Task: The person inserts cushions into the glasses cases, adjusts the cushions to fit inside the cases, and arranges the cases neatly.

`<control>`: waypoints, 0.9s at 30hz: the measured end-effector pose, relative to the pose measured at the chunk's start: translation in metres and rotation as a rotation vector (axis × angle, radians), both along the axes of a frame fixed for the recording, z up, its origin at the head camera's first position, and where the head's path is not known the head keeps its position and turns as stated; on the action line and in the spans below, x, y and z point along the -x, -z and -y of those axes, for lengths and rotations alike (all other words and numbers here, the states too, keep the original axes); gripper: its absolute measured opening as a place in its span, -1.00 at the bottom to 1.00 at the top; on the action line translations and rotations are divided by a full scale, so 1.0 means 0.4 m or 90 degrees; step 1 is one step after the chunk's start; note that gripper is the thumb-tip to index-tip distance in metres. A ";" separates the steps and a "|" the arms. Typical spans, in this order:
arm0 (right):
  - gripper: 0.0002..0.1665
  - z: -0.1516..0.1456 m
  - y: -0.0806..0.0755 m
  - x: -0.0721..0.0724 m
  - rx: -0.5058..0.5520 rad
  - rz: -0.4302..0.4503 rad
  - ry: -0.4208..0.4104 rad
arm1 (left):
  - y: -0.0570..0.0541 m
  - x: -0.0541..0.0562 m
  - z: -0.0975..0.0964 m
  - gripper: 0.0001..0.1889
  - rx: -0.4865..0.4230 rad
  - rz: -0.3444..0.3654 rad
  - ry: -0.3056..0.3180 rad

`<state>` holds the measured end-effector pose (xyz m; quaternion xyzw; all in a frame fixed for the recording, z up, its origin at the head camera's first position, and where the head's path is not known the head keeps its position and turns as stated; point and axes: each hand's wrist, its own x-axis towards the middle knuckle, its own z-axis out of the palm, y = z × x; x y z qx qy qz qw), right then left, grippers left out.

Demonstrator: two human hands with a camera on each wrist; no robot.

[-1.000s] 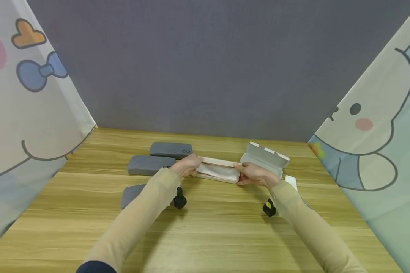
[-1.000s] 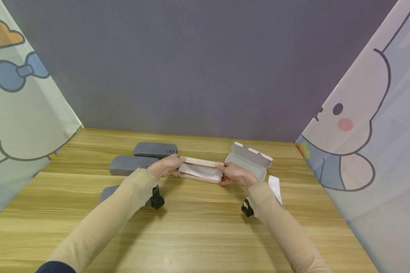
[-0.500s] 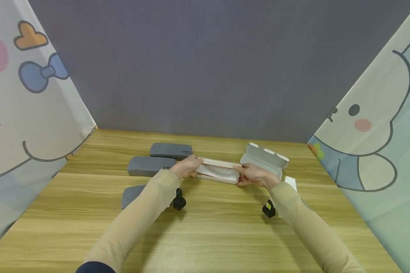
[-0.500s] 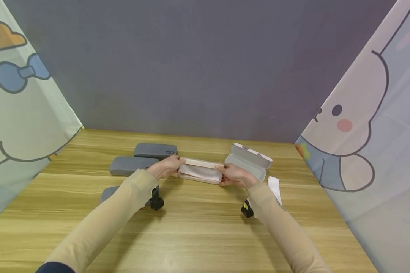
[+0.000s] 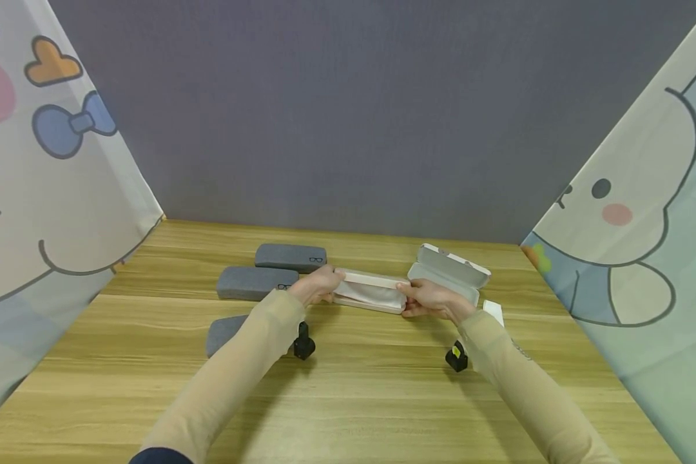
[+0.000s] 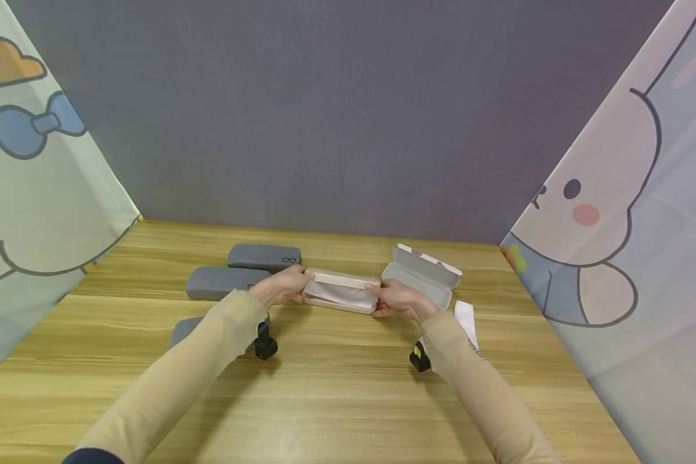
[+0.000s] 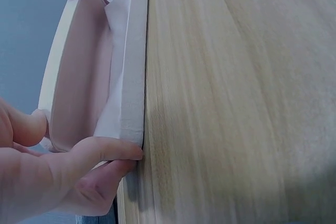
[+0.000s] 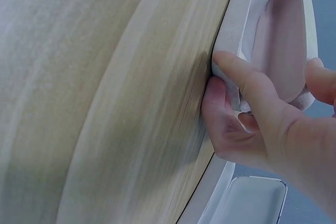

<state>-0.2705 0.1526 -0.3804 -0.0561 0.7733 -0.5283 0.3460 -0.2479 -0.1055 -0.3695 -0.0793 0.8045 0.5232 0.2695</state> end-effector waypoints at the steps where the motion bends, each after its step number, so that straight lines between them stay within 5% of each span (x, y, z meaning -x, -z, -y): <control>1: -0.47 0.000 0.001 0.000 0.000 0.001 0.002 | 0.000 0.000 0.000 -0.33 0.004 -0.001 -0.001; 27: -0.37 -0.004 0.011 -0.002 0.026 -0.005 -0.009 | 0.009 0.009 -0.001 -0.40 0.051 -0.011 0.018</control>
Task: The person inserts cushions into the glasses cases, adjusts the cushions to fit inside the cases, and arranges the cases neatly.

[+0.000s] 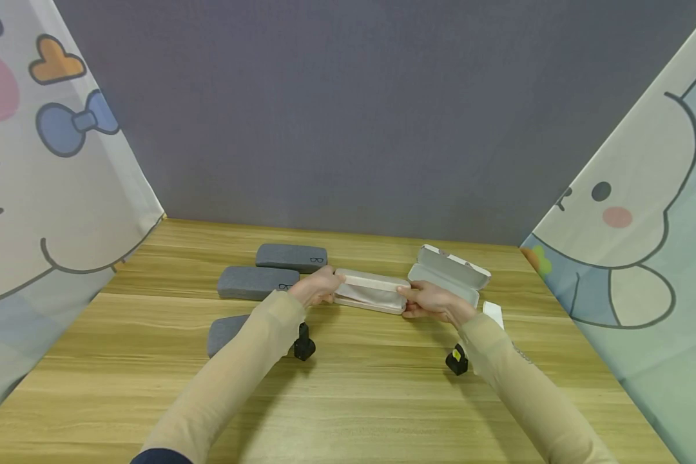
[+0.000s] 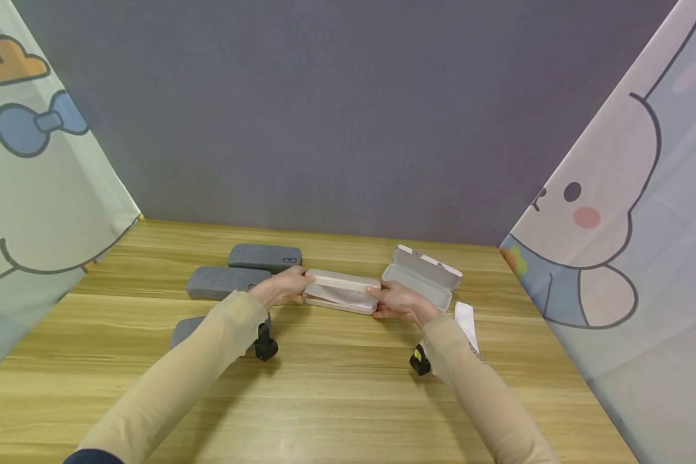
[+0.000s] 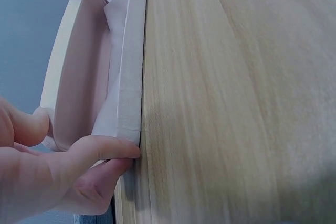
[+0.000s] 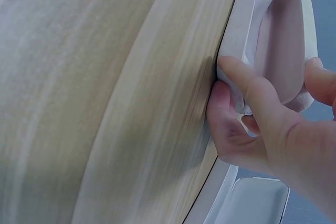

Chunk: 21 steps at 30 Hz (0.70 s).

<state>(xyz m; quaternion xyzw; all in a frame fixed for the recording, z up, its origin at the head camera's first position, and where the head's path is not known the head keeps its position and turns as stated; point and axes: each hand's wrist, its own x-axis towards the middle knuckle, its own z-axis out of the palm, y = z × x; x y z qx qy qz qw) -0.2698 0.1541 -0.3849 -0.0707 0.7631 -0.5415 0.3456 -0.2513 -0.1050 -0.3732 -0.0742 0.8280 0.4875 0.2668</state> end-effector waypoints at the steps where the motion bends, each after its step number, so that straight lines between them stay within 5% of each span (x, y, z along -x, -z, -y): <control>1: -0.37 0.000 0.000 -0.001 0.000 0.000 0.000 | 0.001 0.000 0.000 -0.40 0.000 -0.001 0.000; 21: -0.21 -0.002 0.001 -0.009 -0.009 -0.018 -0.010 | 0.006 -0.009 -0.004 -0.47 -0.022 -0.016 -0.016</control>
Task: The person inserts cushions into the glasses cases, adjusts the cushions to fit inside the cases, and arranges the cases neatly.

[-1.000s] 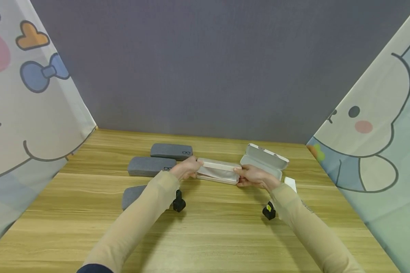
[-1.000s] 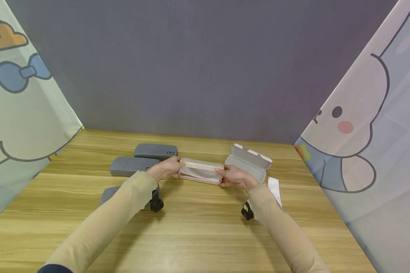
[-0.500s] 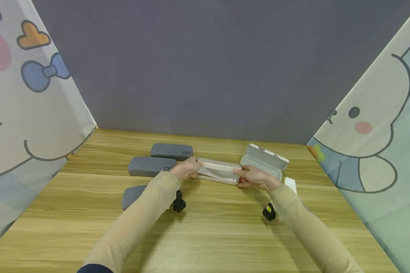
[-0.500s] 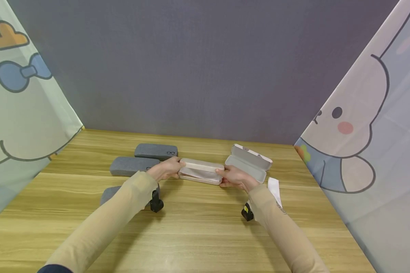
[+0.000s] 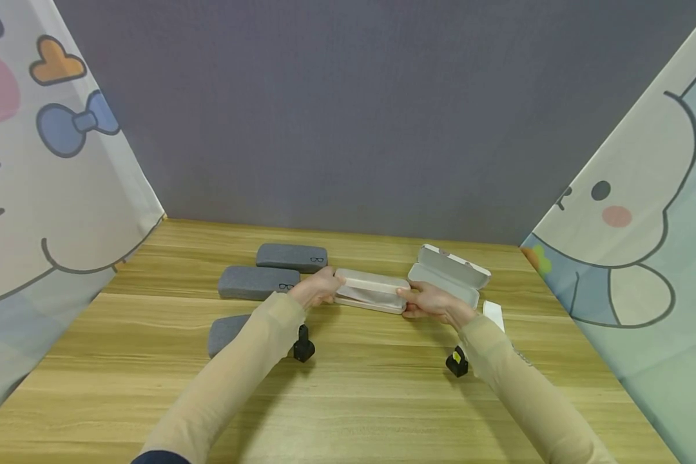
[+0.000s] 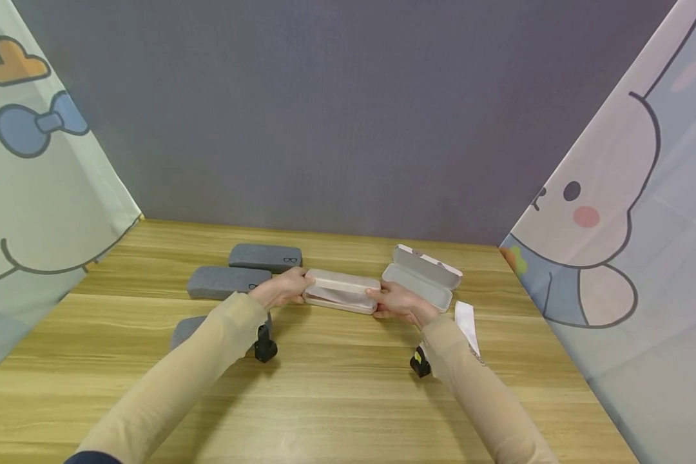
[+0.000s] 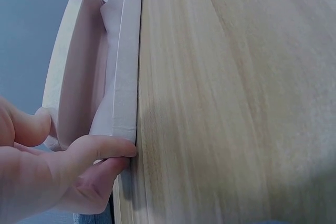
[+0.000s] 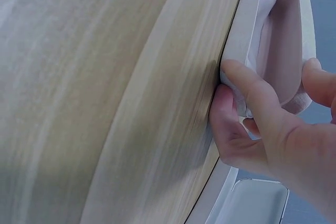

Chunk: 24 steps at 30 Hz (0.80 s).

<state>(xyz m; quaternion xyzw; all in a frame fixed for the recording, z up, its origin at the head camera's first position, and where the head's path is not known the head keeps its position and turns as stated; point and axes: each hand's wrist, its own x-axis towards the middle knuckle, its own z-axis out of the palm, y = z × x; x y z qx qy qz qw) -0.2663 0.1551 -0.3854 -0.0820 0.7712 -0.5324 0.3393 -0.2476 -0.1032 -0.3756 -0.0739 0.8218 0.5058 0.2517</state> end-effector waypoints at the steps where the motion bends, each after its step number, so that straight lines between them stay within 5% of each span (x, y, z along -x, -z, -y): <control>1: -0.20 0.000 0.000 -0.001 0.000 0.000 0.000 | 0.000 -0.002 -0.001 -0.47 -0.003 0.002 -0.002; 18: -0.18 0.001 0.011 -0.006 0.001 -0.009 0.002 | 0.007 -0.010 -0.003 -0.52 -0.003 0.001 -0.002; 24: -0.21 0.015 0.014 -0.021 -0.037 -0.057 0.009 | 0.018 -0.015 -0.010 -0.56 0.007 -0.042 -0.009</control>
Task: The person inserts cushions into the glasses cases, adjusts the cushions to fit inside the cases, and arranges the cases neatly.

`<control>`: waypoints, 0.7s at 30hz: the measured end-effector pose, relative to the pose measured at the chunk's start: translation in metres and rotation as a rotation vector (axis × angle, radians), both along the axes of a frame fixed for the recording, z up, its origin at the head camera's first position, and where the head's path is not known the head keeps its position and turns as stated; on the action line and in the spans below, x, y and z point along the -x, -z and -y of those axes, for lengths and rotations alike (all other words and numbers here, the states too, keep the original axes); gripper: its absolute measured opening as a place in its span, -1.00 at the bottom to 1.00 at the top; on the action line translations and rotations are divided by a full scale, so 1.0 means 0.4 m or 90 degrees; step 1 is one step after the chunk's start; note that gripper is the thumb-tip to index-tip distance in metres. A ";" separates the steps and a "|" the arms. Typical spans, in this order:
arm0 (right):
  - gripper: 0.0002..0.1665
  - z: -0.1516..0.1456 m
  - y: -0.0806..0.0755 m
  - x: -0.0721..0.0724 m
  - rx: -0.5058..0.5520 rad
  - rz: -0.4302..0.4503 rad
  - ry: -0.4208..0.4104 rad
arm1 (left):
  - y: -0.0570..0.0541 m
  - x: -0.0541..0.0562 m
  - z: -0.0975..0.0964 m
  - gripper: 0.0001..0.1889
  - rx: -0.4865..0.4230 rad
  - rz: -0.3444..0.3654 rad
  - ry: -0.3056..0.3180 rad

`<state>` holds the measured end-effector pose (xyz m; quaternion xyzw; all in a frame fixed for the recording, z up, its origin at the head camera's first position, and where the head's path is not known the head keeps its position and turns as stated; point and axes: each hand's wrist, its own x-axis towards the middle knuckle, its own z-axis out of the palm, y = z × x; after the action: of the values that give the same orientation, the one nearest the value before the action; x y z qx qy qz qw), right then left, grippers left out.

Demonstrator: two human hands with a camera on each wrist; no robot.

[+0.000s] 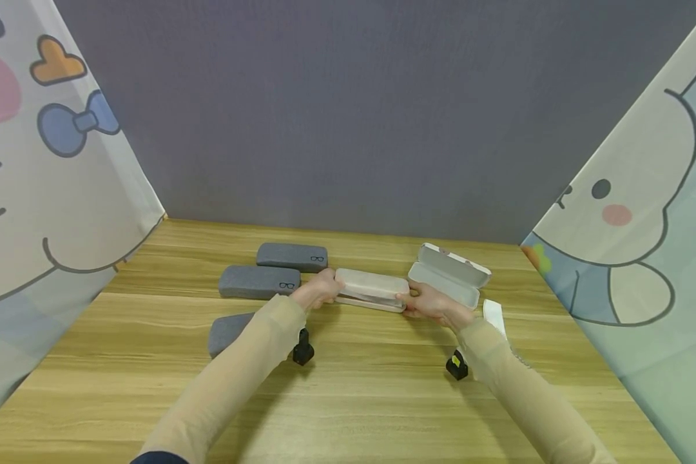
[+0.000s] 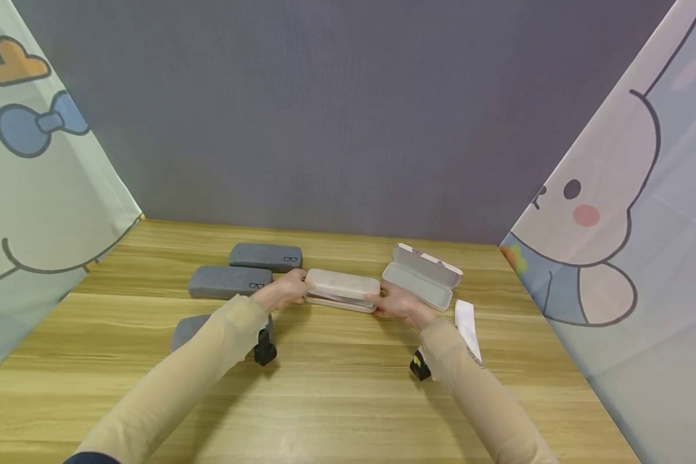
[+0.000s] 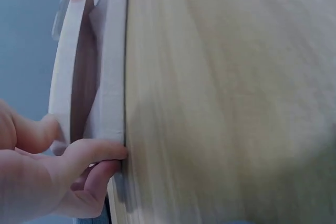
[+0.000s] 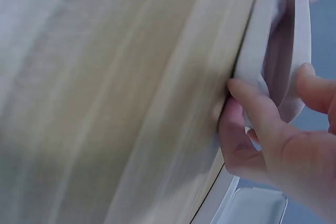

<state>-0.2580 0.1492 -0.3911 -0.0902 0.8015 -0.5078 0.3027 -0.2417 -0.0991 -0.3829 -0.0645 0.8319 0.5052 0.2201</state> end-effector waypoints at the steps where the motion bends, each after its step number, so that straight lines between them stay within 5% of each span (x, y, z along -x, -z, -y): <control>1: -0.26 0.003 0.001 -0.004 -0.015 -0.024 0.000 | 0.003 -0.003 -0.004 -0.55 0.009 -0.019 -0.002; 8: -0.61 0.017 0.015 -0.025 -0.127 -0.154 0.006 | 0.013 -0.026 -0.030 -0.55 0.137 -0.134 0.004; 21: -0.58 0.024 0.001 -0.018 -0.140 -0.149 -0.007 | -0.001 -0.030 -0.028 -0.47 0.101 -0.117 -0.020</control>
<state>-0.2508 0.1397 -0.3913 -0.1195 0.8817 -0.4012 0.2177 -0.2297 -0.0878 -0.3825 -0.0480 0.8849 0.4449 0.1293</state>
